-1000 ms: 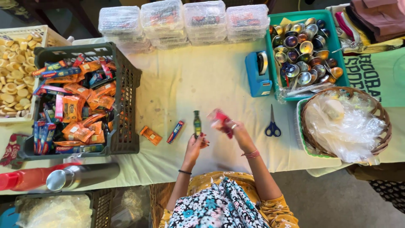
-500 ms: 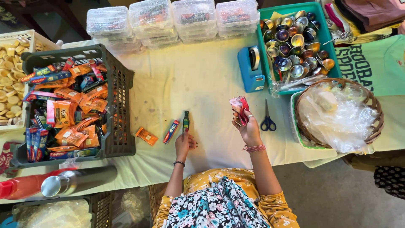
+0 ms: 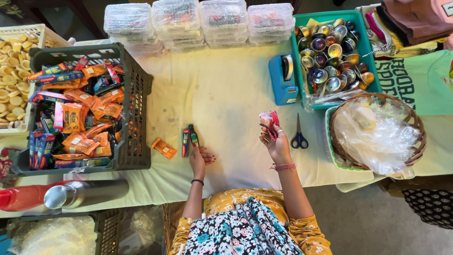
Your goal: The person wraps a small white item in bubble wrap and places it in a plastic container. They then pick up several small packets of toothpaste and toothbrushes from a crate, wipe them with a cloth, and place them into a plastic bag. Finally, they put the bag into a plastic container and cover it with bubble wrap.
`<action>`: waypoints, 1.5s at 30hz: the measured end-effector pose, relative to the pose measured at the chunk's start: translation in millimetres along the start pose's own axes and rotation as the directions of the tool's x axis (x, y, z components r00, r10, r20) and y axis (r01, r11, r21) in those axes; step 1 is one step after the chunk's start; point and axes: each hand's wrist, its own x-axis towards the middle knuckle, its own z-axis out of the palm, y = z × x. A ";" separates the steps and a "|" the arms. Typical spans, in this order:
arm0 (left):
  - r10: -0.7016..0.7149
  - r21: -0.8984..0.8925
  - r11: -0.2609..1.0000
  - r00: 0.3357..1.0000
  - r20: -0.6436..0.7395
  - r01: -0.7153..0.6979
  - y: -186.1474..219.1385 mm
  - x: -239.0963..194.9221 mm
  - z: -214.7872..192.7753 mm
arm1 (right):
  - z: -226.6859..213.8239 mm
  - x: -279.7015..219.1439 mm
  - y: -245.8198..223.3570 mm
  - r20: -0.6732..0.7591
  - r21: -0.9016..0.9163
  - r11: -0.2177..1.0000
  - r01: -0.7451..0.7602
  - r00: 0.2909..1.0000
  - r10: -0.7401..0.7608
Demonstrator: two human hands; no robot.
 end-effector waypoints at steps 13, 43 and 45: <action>0.076 -0.151 0.985 0.993 -0.085 -0.088 -21.6 9.9 -5.8 | -53.2 -5.6 -1.9 -0.189 -0.022 0.999 0.036 0.981 -0.039; 0.070 0.019 0.997 0.975 0.212 -0.076 -85.1 -91.6 -140.0 | 38.1 -56.9 165.6 0.484 -0.705 -0.603 0.374 0.875 -0.023; 0.039 -0.019 0.999 0.957 0.289 -0.035 -87.9 -82.6 -150.2 | 31.9 -58.0 156.1 0.539 -0.738 -0.494 0.460 0.842 -0.021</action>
